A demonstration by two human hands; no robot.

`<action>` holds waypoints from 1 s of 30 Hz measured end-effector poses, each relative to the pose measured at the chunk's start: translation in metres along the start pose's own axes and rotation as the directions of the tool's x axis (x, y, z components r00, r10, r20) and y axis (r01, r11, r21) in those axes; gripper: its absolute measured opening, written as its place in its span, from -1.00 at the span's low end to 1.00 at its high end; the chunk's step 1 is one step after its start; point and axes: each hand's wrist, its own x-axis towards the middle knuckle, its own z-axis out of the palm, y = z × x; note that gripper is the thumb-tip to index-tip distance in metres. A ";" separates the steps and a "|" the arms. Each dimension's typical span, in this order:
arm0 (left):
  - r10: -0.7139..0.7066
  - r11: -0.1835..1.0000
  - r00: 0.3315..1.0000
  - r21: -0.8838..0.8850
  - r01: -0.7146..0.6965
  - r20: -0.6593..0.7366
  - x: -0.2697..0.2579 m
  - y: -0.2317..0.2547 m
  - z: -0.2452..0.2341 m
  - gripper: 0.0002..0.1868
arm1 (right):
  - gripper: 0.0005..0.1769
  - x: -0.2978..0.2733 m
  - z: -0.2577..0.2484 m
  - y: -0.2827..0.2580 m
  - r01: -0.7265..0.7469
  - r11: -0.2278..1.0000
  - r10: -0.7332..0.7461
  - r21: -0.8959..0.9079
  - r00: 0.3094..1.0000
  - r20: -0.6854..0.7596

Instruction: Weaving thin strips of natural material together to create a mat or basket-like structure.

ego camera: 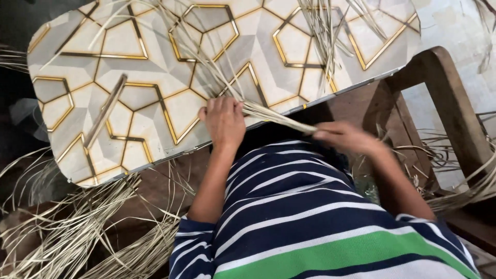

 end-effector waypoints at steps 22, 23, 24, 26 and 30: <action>-0.022 0.992 0.997 -0.126 0.013 -0.070 0.007 -0.001 -0.030 -0.68 | -0.83 0.052 -0.044 0.030 0.097 0.226 -0.881 -0.969 0.445 -0.161; -0.024 0.986 0.994 -0.168 0.006 -0.105 0.008 -0.001 -0.033 -0.64 | -0.83 0.062 -0.045 0.036 0.087 0.207 -0.897 -0.975 0.414 -0.153; -0.025 0.986 0.994 -0.168 0.007 -0.107 0.008 -0.003 -0.034 -0.64 | -0.83 0.061 -0.044 0.032 0.087 0.205 -0.898 -0.975 0.413 -0.152; 0.034 0.983 0.972 -0.169 -0.075 -0.232 0.009 -0.005 -0.035 -0.67 | -0.85 0.057 -0.042 0.023 0.211 0.226 -0.904 -0.951 0.410 -0.124; 0.128 0.886 0.941 -0.389 -0.250 -0.312 0.019 0.021 -0.041 -0.88 | -0.89 0.044 -0.026 0.009 0.301 0.310 -0.894 -0.902 0.416 -0.168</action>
